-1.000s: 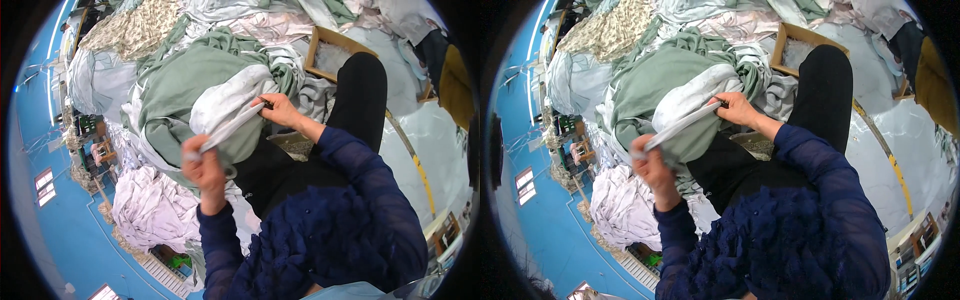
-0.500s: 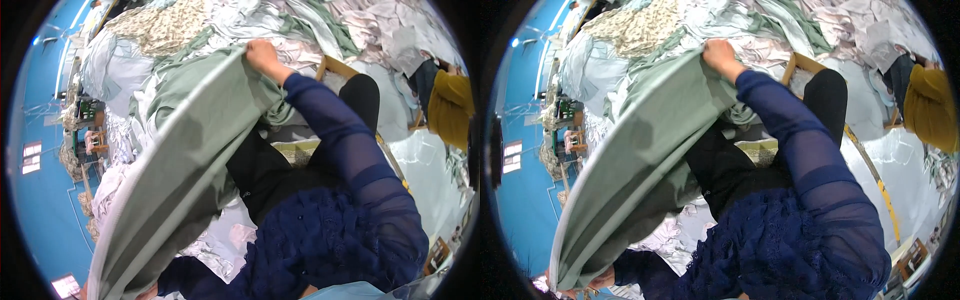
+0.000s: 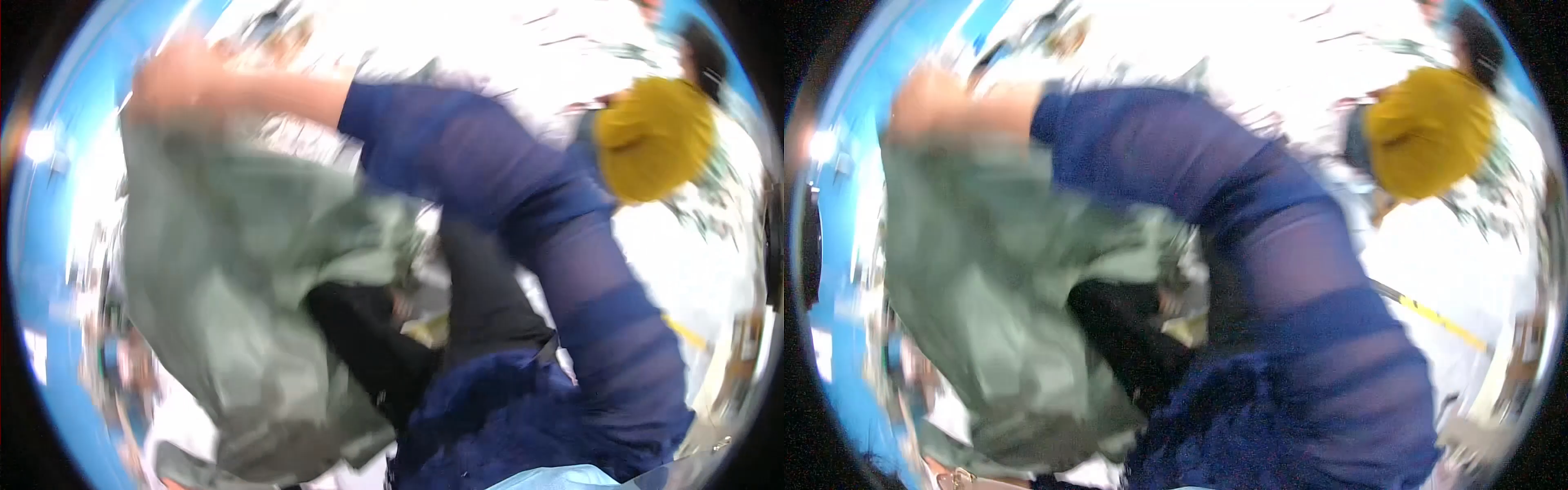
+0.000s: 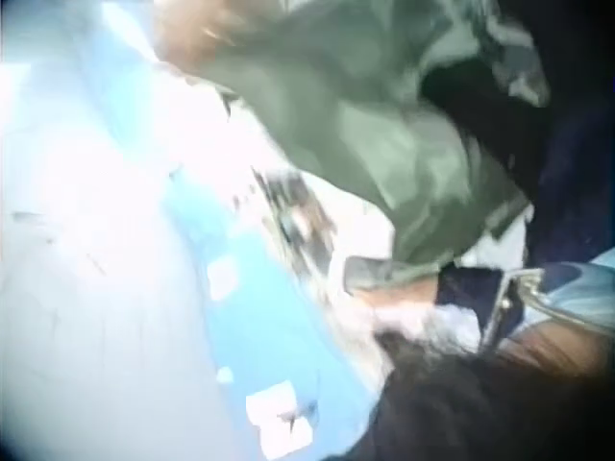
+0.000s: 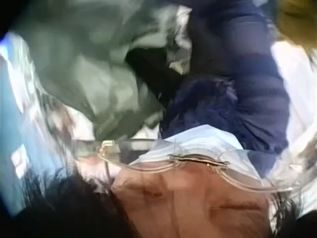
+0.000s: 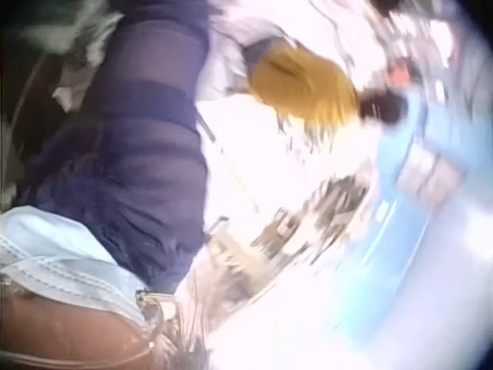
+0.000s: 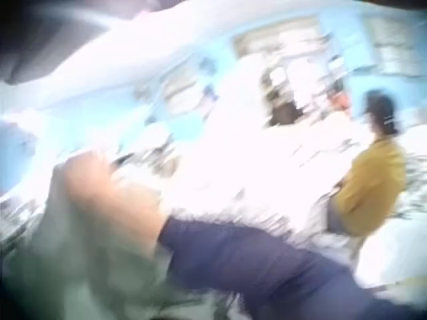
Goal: The worker is trimming excess threads from green and white fabric pillow covers using a small pair of spring-loaded thread clippers in a factory setting.
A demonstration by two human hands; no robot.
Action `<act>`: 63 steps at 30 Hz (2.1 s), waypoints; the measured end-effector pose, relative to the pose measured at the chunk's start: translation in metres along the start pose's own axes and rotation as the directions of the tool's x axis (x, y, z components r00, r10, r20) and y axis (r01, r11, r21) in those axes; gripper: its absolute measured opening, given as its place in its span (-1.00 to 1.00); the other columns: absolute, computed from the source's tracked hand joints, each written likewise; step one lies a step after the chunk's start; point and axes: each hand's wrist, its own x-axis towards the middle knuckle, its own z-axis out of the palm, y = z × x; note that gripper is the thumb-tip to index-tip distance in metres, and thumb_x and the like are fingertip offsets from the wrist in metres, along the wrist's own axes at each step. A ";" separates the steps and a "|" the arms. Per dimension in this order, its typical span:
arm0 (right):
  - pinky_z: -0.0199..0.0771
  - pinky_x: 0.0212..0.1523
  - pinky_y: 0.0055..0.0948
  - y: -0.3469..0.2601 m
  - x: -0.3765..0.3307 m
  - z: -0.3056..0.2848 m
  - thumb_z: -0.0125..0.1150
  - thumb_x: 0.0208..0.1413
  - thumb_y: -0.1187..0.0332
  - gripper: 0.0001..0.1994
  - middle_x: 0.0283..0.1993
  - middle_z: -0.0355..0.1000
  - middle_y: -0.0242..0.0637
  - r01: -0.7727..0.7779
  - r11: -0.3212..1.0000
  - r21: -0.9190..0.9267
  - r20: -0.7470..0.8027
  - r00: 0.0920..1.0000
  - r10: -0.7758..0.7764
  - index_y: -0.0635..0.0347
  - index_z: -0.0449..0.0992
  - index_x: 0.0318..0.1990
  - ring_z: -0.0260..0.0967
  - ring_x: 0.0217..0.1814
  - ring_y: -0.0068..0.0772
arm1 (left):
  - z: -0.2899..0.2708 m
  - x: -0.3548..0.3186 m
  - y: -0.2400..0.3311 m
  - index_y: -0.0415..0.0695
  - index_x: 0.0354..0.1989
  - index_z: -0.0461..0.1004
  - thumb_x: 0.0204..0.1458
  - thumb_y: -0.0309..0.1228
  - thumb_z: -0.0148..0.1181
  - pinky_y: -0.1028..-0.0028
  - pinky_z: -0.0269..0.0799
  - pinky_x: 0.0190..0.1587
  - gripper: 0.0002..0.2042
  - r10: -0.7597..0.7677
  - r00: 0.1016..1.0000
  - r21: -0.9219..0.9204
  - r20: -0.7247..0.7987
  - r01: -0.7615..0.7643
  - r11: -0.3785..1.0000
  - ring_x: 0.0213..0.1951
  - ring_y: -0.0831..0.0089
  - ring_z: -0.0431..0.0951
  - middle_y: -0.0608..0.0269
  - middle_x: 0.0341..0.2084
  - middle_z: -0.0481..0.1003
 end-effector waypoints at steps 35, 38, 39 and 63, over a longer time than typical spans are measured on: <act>0.47 -0.34 -0.25 -0.019 -0.504 -0.059 0.31 -0.15 0.44 -0.76 -0.33 0.42 -0.30 -0.551 0.835 0.004 0.277 0.802 0.528 0.06 0.46 -0.26 0.46 -0.29 -0.15 | 0.166 -0.226 -0.194 -0.31 -0.34 0.44 0.04 -0.56 0.15 0.37 0.34 -0.28 -0.93 -0.286 0.724 0.346 0.628 0.070 0.936 -0.42 0.29 0.41 0.13 -0.50 0.45; 0.47 -0.34 -0.27 -0.011 -0.523 -0.058 0.32 -0.14 0.45 -0.77 -0.36 0.43 -0.31 -0.598 0.801 0.008 0.245 0.778 0.579 0.07 0.47 -0.28 0.47 -0.30 -0.17 | 0.168 -0.224 -0.196 -0.31 -0.34 0.45 0.05 -0.53 0.17 0.38 0.33 -0.28 -0.91 -0.334 0.688 0.366 0.644 0.107 0.925 -0.42 0.33 0.39 0.15 -0.50 0.45; 0.47 -0.34 -0.28 -0.010 -0.523 -0.059 0.32 -0.14 0.46 -0.78 -0.37 0.44 -0.31 -0.622 0.783 0.013 0.226 0.764 0.604 0.08 0.48 -0.28 0.47 -0.30 -0.18 | 0.169 -0.224 -0.196 -0.31 -0.34 0.45 0.06 -0.52 0.18 0.39 0.33 -0.28 -0.90 -0.329 0.691 0.364 0.643 0.103 0.926 -0.43 0.35 0.38 0.15 -0.50 0.45; 0.47 -0.36 -0.25 -0.003 -0.519 -0.059 0.30 -0.12 0.45 -0.84 -0.41 0.44 -0.26 -0.662 0.748 0.034 0.195 0.739 0.645 0.13 0.49 -0.33 0.47 -0.34 -0.14 | 0.186 -0.221 -0.174 -0.29 -0.43 0.44 0.07 -0.48 0.16 0.41 0.32 -0.37 -0.88 -0.338 0.671 0.372 0.660 0.099 0.923 -0.50 0.41 0.37 0.19 -0.59 0.43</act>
